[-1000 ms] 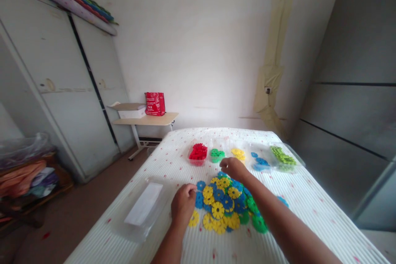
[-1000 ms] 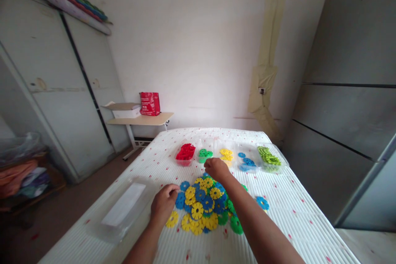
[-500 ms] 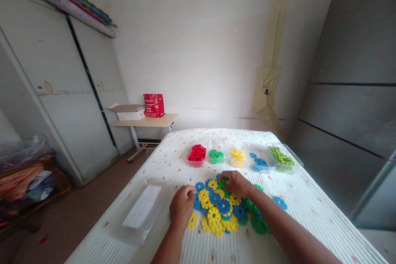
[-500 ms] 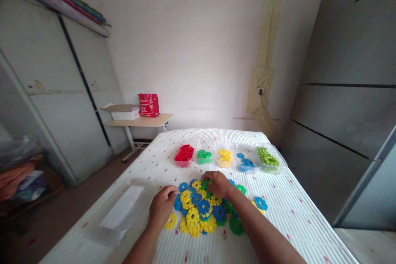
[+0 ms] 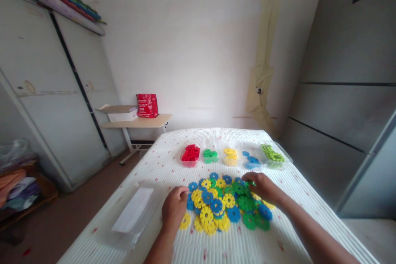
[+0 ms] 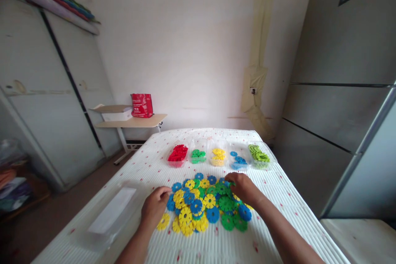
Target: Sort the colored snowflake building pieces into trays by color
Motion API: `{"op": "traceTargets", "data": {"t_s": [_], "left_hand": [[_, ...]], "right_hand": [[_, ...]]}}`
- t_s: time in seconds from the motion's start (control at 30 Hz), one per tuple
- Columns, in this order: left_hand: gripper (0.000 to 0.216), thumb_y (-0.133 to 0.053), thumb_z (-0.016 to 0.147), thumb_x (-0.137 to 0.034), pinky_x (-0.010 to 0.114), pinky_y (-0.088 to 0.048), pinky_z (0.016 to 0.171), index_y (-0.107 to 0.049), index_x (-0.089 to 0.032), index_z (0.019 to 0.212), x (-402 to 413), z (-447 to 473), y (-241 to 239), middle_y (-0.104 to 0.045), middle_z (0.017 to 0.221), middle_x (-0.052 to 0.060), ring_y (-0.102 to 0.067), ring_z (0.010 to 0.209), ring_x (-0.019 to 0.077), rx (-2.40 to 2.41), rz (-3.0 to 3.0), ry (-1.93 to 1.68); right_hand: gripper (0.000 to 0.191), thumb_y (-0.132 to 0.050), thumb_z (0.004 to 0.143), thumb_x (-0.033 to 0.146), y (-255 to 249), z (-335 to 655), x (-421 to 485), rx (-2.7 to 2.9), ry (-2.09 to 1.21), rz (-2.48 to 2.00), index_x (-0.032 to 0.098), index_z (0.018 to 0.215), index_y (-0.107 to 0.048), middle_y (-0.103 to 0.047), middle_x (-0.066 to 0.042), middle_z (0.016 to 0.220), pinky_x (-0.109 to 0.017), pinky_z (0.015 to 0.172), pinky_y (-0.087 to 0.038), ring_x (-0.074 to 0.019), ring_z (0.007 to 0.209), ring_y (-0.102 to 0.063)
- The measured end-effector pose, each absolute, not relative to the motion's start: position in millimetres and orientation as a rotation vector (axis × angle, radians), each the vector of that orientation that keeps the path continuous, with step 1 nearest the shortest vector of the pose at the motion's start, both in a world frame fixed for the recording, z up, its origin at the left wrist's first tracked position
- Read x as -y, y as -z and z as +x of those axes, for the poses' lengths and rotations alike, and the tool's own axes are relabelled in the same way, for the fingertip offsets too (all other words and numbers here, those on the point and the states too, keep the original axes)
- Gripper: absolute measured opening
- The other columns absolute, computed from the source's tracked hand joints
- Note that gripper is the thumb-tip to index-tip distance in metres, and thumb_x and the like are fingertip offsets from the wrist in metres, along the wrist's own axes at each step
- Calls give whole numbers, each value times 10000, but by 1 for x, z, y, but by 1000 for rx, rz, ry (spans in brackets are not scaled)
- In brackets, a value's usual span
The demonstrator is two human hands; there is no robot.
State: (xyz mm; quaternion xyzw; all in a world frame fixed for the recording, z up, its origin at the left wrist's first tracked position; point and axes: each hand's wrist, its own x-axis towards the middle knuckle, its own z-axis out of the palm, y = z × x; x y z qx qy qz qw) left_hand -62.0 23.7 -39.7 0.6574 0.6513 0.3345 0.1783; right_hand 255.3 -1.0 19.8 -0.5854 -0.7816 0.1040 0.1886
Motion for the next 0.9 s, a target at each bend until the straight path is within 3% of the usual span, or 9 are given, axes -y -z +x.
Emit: {"op": "traceTargets", "data": {"t_s": [0.37,0.57,0.73,0.9], "left_hand": [[228,-448,774,-158,205,-432,762,-654,-220,849,-25,-64,40,-701,918,10,-622,880,146,-1850,1865,-921],[236,-437,782,-172,222,-432,794,-651,-201,875,-25,-65,41,-694,949,25,-614,910,156,-1832,1870,-902],[240,-434,777,-179,231,-436,799,-650,-200,880,-25,-66,44,-692,956,28,-614,919,163,-1823,1877,-912],[241,-431,774,-174,233,-435,800,-648,-203,876,-26,-66,44,-693,955,26,-614,919,164,-1828,1879,-922]], "right_hand": [[269,-445,685,78,-8,326,28,1952,-279,-1947,191,810,-655,-689,-20,778,-220,648,-430,-154,718,-628],[168,-551,655,172,-1,331,35,1942,-379,-2055,186,801,-633,-676,-25,801,-225,623,-406,-160,720,-611],[280,-627,591,231,4,315,33,2031,-311,-2064,190,868,-627,-648,-41,889,-229,614,-376,-173,758,-583],[187,-601,592,203,6,312,29,2043,-332,-2126,196,778,-622,-645,-12,767,-219,534,-306,-155,674,-555]]}}
